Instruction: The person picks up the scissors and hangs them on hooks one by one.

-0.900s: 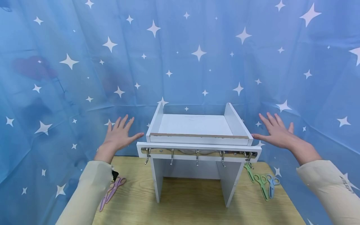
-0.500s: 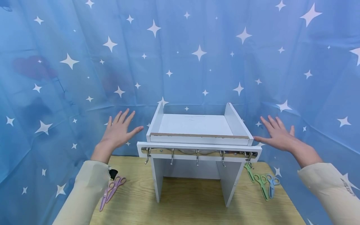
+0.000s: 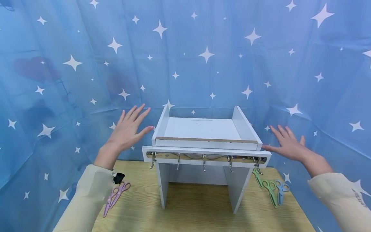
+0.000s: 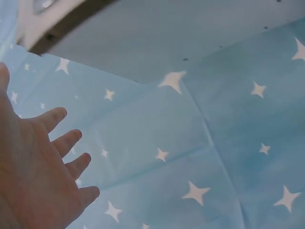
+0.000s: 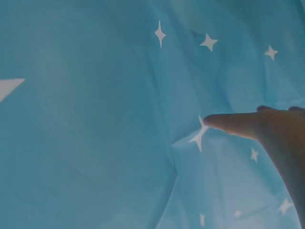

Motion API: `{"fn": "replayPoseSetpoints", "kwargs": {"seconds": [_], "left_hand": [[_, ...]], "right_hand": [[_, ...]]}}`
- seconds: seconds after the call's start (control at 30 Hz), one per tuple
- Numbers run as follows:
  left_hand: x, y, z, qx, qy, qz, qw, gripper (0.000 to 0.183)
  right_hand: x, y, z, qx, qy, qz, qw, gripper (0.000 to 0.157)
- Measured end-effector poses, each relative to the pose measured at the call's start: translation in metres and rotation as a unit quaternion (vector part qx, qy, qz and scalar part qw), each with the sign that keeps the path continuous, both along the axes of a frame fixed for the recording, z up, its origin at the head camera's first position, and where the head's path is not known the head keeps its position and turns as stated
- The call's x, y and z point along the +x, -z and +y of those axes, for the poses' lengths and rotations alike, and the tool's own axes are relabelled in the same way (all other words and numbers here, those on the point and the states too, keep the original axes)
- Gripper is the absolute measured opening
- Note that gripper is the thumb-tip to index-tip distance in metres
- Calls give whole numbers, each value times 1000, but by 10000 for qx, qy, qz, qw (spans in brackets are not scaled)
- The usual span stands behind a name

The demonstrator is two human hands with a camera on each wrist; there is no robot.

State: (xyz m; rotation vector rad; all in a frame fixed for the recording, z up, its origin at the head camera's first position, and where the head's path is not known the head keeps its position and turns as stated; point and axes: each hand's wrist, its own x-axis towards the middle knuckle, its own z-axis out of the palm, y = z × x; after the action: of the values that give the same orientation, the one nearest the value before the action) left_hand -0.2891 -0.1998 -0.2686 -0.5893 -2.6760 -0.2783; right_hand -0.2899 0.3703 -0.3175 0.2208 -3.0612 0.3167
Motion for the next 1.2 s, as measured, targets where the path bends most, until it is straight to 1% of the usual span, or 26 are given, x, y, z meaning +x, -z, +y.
{"fn": "replayPoseSetpoints", "kwargs": {"seconds": [0.2, 0.43, 0.63, 0.83, 1.0, 1.1, 1.2], "left_hand": [[9, -9, 15, -51, 417, 133, 9990, 80], [15, -13, 33, -144, 859, 247, 9959, 76], [18, -10, 47, -253, 1163, 181, 9927, 75], [18, -4, 56, -259, 1493, 79, 9884, 74], [16, 2, 59, -327, 1544, -131, 9874, 73], [15, 6, 60, -380, 1510, -253, 9875, 73], [15, 9, 61, -386, 1463, -322, 9880, 73]], "right_hand": [[-1, 9, 3, 55, -19, -10, 10000, 106], [1, 18, 9, -46, -180, -117, 9998, 92], [0, 27, 11, -81, -168, -130, 9997, 94], [-2, 40, 14, -99, -106, -114, 9998, 100], [-5, 51, 17, -1, -17, -24, 10000, 106], [-6, 57, 18, 45, -3, 136, 9999, 107], [-5, 62, 20, 36, -74, 317, 9995, 107]]}}
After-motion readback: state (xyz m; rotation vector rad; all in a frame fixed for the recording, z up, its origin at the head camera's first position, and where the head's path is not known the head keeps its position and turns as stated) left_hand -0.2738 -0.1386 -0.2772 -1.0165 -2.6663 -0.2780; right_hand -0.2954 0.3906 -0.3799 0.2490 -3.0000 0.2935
